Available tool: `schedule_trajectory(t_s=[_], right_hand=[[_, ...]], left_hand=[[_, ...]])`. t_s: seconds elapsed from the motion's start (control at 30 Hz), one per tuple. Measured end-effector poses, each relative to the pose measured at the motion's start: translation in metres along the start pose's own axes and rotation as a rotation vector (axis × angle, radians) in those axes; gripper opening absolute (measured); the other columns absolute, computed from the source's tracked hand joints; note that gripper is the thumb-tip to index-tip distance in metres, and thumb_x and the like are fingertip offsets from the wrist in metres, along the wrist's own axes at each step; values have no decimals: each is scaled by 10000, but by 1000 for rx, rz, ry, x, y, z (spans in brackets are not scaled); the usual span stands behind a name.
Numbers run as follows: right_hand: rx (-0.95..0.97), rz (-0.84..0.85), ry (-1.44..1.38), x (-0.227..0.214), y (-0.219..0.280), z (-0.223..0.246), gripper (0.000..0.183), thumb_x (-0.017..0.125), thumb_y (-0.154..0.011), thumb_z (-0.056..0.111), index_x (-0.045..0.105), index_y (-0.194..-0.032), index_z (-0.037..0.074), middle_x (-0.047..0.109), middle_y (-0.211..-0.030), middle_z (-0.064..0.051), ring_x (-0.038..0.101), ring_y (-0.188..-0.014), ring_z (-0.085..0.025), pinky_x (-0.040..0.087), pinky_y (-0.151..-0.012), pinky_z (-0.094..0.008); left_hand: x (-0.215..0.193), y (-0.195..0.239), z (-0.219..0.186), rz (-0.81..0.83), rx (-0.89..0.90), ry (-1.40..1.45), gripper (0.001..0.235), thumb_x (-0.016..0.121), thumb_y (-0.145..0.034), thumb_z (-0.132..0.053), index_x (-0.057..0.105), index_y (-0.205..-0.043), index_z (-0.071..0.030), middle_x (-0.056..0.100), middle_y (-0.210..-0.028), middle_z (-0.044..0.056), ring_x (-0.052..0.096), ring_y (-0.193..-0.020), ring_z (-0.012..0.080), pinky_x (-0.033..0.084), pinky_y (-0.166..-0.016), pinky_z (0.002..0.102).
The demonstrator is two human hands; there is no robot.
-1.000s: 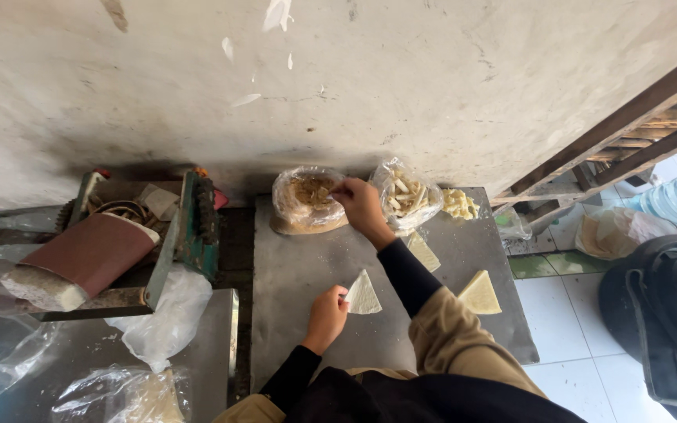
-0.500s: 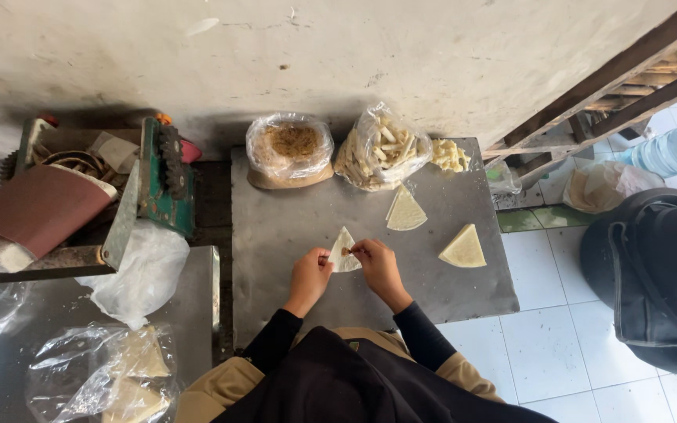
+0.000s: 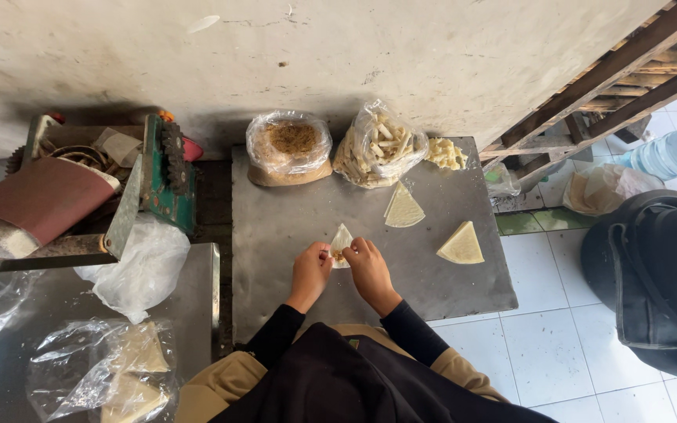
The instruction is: The person folds triangular dumpling wrappers filled with a brown granular mixture into sealed dumplings. The person repeatedly scoops filling, folds the wrapper edges, and places the finished dumplings into a plastic bag on the table.
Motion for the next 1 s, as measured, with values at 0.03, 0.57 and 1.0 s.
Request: schedule_trajectory(t_s=[0.03,0.57,1.0], right_hand=[[0,4,9,-1,1,-1,205,616,-797,-49,687,-961,51,633,-1044,-109,623,-952,-308,527,-815,-417],[69,-359,-495,-107,-139,30,168,681,-981,71,740,-1135,36,684,-986,-137,696,-824,-235,558,-760,-335],[143,-144,-338,-75,-45,11,285,724,-904,143,660,-1166,53,650,-1053,-136,660,-912,-308,531,-772,-407]], left_hand=[[-1,1,-2,-13,13,4,230,736,-848,-60,690,-1065,0,752,-867,128,732,-721,240,574,-679,351],[9,-6,-3,-44,102,15,287,607,-856,30,644,-1141,14,726,-957,143,711,-848,278,566,-785,379],[6,1,-23,-42,331,-113,95,726,-858,-82,671,-914,-27,687,-930,116,664,-834,325,523,-716,423]])
Point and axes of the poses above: each hand's wrist, its own y-axis away from the middle knuckle, its own x-axis out of the palm, z = x × y, the point moved 6 cm from there along -y, towards the middle knuckle
